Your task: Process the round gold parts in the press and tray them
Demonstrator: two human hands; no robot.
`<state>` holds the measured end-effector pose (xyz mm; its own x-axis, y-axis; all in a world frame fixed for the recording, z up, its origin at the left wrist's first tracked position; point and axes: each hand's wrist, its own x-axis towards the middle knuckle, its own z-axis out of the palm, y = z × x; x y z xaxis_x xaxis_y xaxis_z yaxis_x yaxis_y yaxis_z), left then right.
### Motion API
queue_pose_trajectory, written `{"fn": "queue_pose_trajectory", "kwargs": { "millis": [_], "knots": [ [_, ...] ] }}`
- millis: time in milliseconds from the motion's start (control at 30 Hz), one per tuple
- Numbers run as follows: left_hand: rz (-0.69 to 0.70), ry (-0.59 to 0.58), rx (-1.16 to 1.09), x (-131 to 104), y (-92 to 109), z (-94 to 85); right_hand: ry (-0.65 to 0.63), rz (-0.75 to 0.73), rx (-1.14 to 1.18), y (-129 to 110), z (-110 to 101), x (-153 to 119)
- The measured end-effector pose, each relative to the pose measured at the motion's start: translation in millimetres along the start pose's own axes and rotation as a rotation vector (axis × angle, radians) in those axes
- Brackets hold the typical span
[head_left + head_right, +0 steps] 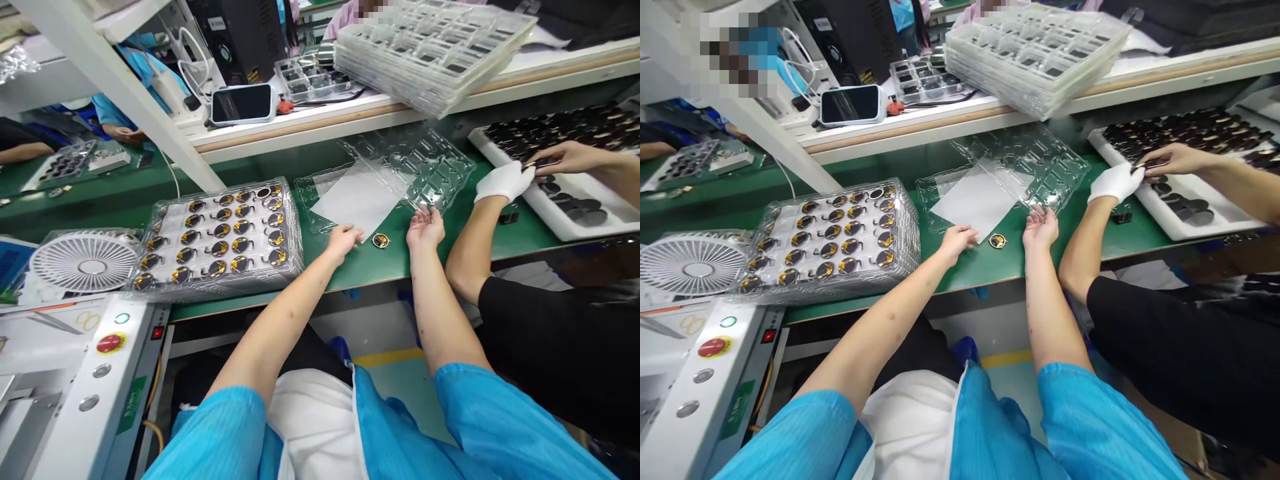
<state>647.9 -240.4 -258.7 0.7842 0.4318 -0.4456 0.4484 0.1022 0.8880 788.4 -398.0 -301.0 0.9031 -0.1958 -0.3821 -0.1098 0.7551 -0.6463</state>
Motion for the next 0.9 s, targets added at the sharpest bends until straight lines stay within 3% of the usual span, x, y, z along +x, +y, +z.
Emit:
{"fn": "queue_pose_trajectory", "kwargs": {
  "millis": [200, 300, 400, 500, 567, 667, 733, 800, 900],
  "knots": [
    [0.060, 0.337, 0.223, 15.3, 17.1, -21.4, -0.013, 0.001, 0.009, 4.1, -1.8, 8.3],
    [0.036, 0.433, 0.270, 16.2, 18.4, -24.3, -0.024, -0.002, -0.006, 3.7, -1.6, 7.6],
    [0.088, 0.469, 0.279, 0.4, 9.4, -23.2, -0.034, -0.004, -0.034, 2.7, -1.2, 3.8],
    [0.282, 0.356, 0.244, -36.7, -14.7, -24.8, -0.034, -0.010, -0.079, 1.4, -0.2, -1.0],
    [0.414, 0.169, 0.232, -71.0, -39.5, -33.4, -0.034, -0.005, -0.127, -0.6, 1.6, -2.9],
    [0.510, -0.106, 0.327, -126.6, -82.5, -62.1, -0.044, 0.024, -0.230, -6.3, 9.3, -1.4],
    [0.493, -0.206, 0.387, -160.4, -109.5, -88.8, -0.067, 0.048, -0.310, -11.7, 19.2, 2.3],
    [0.432, -0.223, 0.426, -188.6, -132.0, -116.2, -0.105, 0.065, -0.394, -17.5, 32.8, 6.4],
    [0.335, -0.120, 0.455, -218.5, -156.8, -150.3, -0.185, 0.057, -0.522, -24.6, 56.3, 10.9]
  ]
}}
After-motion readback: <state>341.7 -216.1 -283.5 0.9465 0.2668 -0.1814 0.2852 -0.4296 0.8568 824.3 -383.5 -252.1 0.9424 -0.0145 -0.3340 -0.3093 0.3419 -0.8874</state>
